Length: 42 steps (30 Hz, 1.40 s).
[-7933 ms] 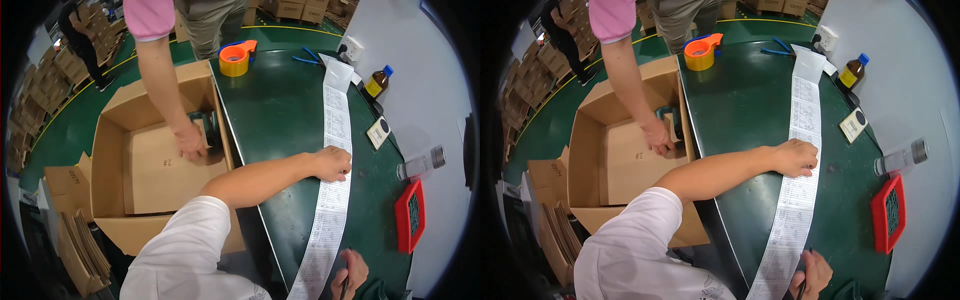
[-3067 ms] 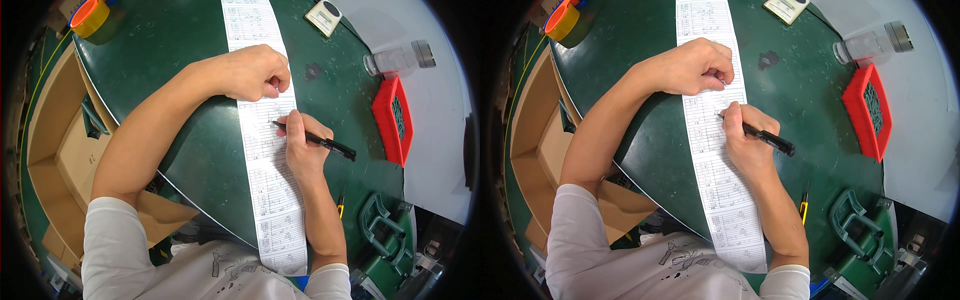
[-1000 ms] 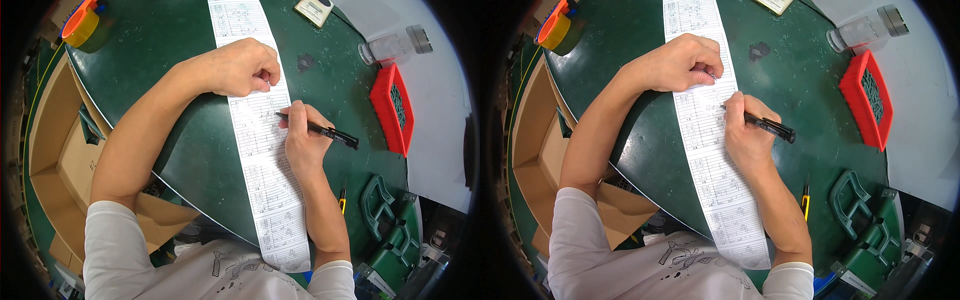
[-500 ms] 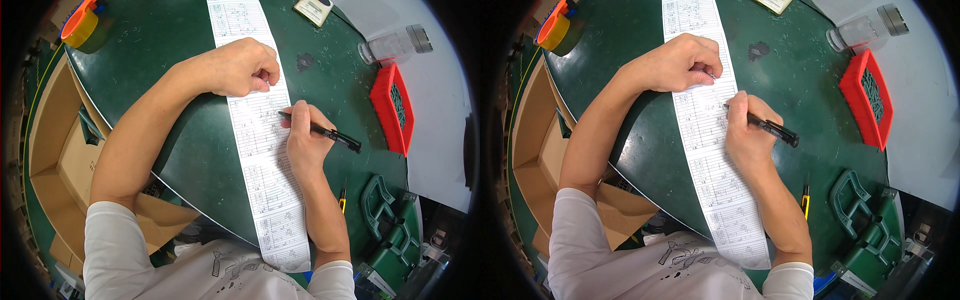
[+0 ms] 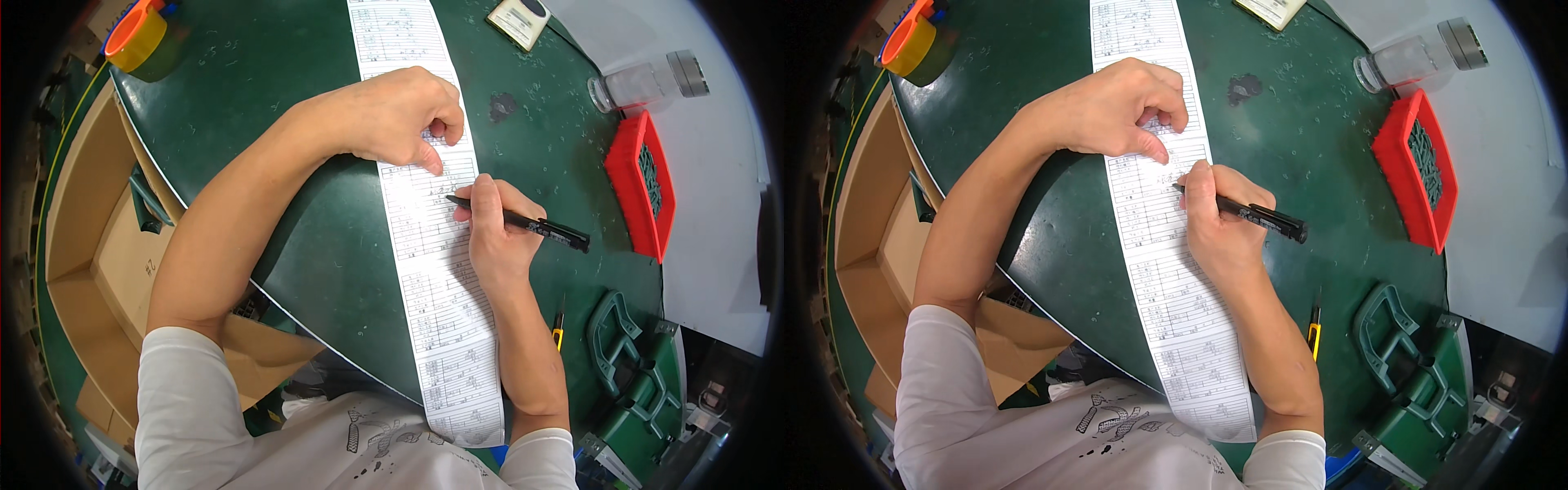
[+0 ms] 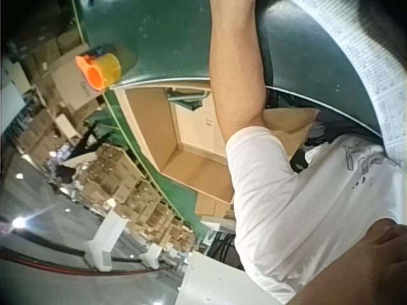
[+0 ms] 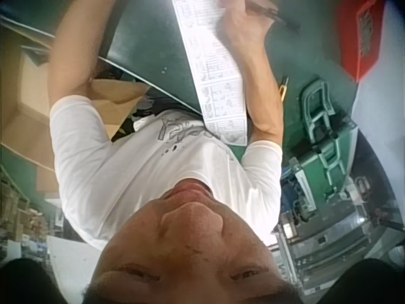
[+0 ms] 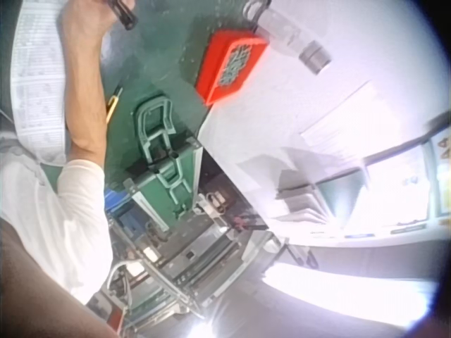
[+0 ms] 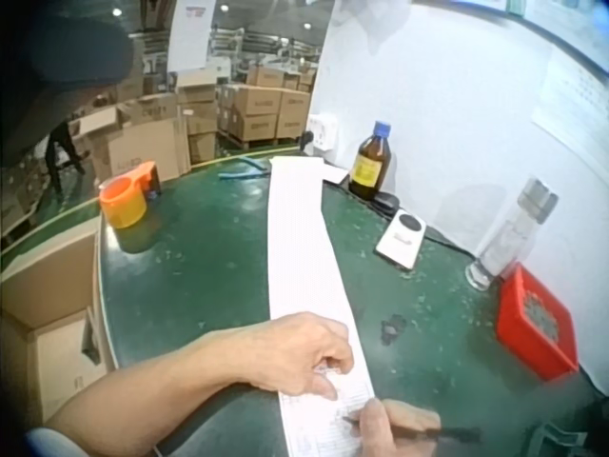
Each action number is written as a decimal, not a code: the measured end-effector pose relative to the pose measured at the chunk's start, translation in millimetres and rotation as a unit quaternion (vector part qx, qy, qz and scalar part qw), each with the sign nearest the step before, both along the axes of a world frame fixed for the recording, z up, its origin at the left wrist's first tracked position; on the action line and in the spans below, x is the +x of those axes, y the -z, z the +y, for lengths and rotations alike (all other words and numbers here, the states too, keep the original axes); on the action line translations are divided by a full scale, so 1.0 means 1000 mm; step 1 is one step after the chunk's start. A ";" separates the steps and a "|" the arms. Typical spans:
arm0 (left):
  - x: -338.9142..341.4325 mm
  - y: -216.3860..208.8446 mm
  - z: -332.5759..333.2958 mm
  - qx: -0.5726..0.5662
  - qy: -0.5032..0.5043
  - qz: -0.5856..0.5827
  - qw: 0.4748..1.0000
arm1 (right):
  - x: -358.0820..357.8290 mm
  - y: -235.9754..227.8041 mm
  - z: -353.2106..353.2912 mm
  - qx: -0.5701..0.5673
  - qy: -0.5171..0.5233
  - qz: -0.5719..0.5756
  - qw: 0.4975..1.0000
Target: The recorder trims a plastic part with a utility knife and then records inventory data on a long paper list.
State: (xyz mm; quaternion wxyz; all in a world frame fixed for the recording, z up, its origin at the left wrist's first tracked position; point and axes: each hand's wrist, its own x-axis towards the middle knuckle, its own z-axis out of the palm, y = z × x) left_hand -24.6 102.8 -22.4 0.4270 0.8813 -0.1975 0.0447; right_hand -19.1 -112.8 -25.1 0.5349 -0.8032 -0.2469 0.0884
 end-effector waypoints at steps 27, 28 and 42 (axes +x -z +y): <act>0.001 0.000 -0.001 0.007 -0.002 0.008 1.000 | 0.003 -0.012 -0.002 0.035 0.061 0.101 0.992; 0.000 -0.001 -0.001 0.008 -0.004 0.008 1.000 | 0.002 -0.011 -0.002 0.028 0.058 0.088 0.994; 0.000 0.001 -0.001 0.006 -0.008 0.001 1.000 | 0.003 -0.004 -0.002 0.020 0.022 0.030 0.999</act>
